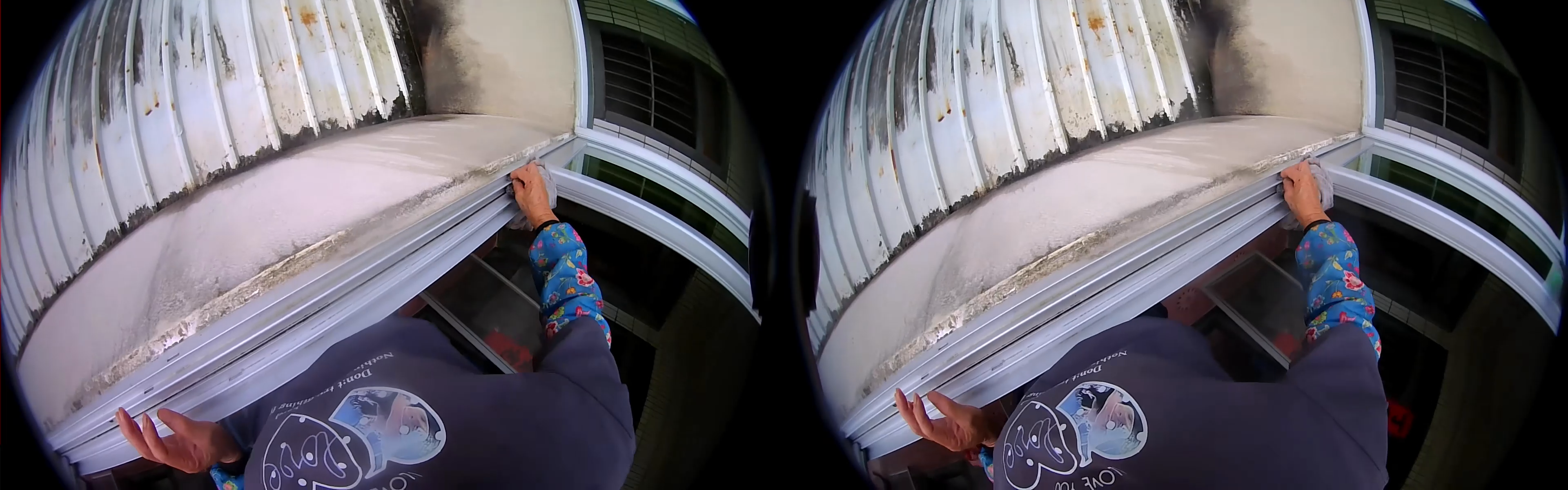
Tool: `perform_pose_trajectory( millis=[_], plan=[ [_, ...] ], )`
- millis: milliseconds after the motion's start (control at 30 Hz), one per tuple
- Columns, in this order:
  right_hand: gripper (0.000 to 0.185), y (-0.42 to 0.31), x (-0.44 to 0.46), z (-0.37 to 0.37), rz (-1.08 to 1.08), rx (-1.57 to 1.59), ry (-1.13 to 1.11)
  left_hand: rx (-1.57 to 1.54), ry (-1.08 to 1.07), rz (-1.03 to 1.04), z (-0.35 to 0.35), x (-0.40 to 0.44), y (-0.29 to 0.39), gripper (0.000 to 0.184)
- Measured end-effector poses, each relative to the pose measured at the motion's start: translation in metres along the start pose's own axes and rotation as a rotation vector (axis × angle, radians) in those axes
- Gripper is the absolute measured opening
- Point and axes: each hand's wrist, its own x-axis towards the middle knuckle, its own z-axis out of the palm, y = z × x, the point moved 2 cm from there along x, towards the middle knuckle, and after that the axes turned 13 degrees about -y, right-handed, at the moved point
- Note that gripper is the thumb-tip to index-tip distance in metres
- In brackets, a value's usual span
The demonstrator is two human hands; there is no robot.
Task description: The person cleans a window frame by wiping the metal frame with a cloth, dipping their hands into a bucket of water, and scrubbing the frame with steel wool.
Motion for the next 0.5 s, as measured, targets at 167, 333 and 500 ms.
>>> perform_pose_trajectory(
  millis=[167, 333, 500],
  plan=[
    [0.013, -0.134, -0.024, -0.014, -0.178, 0.295, -0.237, -0.011, 0.032, 0.045, 0.001, 0.000, -0.004, 0.025],
    [0.021, -0.277, -0.039, -0.036, -0.427, 0.347, -0.482, -0.040, 0.040, 0.008, 0.000, 0.001, 0.000, 0.024],
    [0.035, -0.299, -0.039, -0.051, -0.571, 0.064, -0.561, -0.055, 0.037, 0.043, 0.001, 0.001, -0.001, 0.025]
  ],
)
